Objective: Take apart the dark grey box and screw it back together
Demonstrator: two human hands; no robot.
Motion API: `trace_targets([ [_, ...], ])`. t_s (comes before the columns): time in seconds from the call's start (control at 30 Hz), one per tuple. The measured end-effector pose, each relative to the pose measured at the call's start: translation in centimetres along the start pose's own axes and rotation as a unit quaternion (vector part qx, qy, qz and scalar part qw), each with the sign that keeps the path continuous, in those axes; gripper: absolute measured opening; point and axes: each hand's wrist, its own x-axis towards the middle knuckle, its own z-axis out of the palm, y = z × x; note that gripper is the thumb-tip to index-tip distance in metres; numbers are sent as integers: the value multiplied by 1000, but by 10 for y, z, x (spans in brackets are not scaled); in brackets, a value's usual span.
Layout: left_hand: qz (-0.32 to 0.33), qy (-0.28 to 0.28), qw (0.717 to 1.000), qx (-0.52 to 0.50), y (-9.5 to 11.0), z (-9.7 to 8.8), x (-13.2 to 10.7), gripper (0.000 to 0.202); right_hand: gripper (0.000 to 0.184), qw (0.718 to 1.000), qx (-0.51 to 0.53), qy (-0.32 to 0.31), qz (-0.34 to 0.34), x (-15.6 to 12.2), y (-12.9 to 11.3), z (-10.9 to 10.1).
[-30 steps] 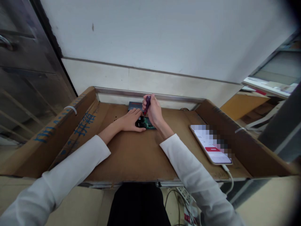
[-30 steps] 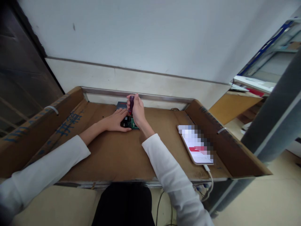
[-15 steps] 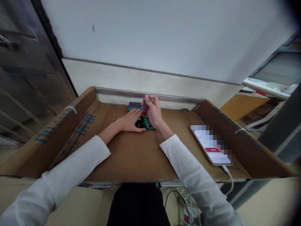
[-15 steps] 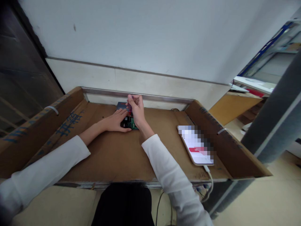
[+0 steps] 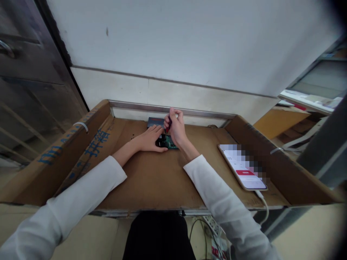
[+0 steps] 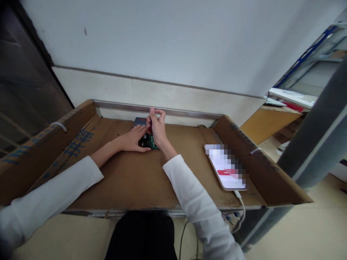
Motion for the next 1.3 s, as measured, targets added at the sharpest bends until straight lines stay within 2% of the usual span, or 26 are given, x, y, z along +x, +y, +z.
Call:
trace_targets([
  [0.1, -2, 0, 1000, -1, 0, 0, 0, 64, 43, 1000, -8, -3, 2, 0, -1, -2],
  [0.33, -2, -1, 1000, 5, 0, 0, 0, 63, 50, 999, 0, -10, 32, 2, -3, -3],
  [0.63, 4, 2, 1000, 12, 0, 1, 0, 63, 43, 999, -38, 25, -29, 3, 6, -4],
  [0.87, 1, 1, 1000, 20, 0, 0, 0, 66, 34, 998, -50, -5, -29, 2, 5, -5],
  [1.3, 4, -1, 1000, 29, 1, -1, -1, 64, 35, 999, -28, 14, -22, 5, 10, -7],
])
